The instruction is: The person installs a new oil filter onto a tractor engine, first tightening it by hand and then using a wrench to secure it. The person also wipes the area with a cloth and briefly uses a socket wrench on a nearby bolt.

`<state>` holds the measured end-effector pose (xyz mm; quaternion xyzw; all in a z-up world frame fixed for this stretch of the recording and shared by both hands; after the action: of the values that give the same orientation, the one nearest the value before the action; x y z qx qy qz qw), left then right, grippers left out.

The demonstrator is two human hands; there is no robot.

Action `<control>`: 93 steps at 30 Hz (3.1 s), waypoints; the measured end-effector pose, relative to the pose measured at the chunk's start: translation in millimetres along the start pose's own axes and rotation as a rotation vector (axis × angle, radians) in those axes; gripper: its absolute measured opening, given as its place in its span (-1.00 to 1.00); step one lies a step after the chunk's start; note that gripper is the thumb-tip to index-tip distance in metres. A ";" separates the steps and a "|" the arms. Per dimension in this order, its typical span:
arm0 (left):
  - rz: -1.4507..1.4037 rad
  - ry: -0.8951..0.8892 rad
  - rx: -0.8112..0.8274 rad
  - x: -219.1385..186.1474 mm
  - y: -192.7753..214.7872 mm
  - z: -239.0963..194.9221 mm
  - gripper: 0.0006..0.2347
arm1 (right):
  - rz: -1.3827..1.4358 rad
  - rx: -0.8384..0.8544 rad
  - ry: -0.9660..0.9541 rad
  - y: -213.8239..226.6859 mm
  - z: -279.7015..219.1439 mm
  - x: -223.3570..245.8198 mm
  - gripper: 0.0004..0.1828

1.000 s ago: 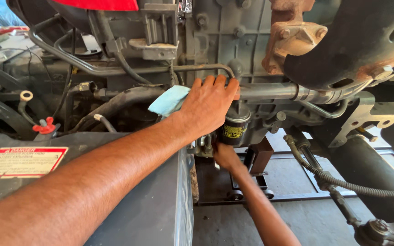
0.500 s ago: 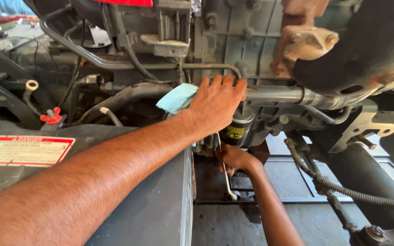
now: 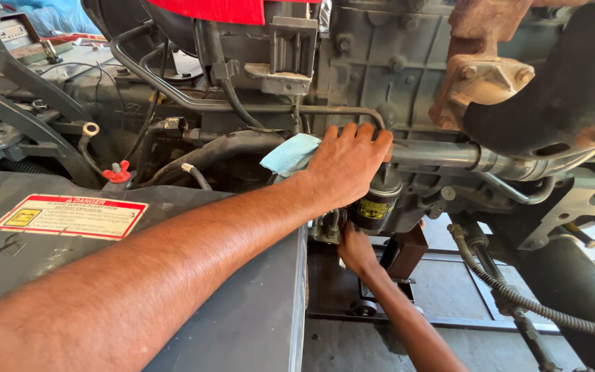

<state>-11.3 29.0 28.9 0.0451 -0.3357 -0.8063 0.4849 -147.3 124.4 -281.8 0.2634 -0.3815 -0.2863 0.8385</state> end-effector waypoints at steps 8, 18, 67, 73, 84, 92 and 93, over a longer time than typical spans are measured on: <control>-0.022 0.007 0.026 -0.8 5.9 1.9 -0.80 | 0.332 0.596 -0.491 80.6 -16.1 60.0 -0.64; 0.001 -0.001 0.018 3.2 3.7 4.0 -0.79 | 0.610 0.740 -0.629 108.4 7.7 77.7 -0.60; 0.029 -0.030 0.007 2.9 3.5 3.9 -0.81 | 0.316 0.570 -0.593 82.4 -8.6 63.6 -0.62; 0.028 -0.025 0.013 2.7 2.6 5.7 -0.82 | 0.482 0.799 -0.679 103.8 10.6 56.1 -0.58; 0.036 -0.005 -0.008 0.5 0.5 4.3 -0.82 | 0.172 0.702 -0.435 72.4 -6.5 44.8 -0.62; 0.030 -0.040 -0.031 2.3 0.9 2.9 -0.79 | 0.001 -0.195 0.239 -10.2 23.2 -18.5 -0.66; 0.022 -0.044 -0.028 2.6 2.6 2.4 -0.79 | -0.004 -0.218 0.199 -17.9 23.6 -21.9 -0.66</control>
<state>-11.7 27.3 32.9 0.0167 -0.3355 -0.8062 0.4870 -182.8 121.6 -291.0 0.1989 -0.2626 -0.3001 0.8952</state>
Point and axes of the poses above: each hand's wrist, its own z-axis towards the middle knuckle, its own y-axis out of the back of the hand, x = y × z, the point moved 4 cm from there along z, towards the middle knuckle, and after that the axes turned 6 degrees about -x, right-handed, at the moved point
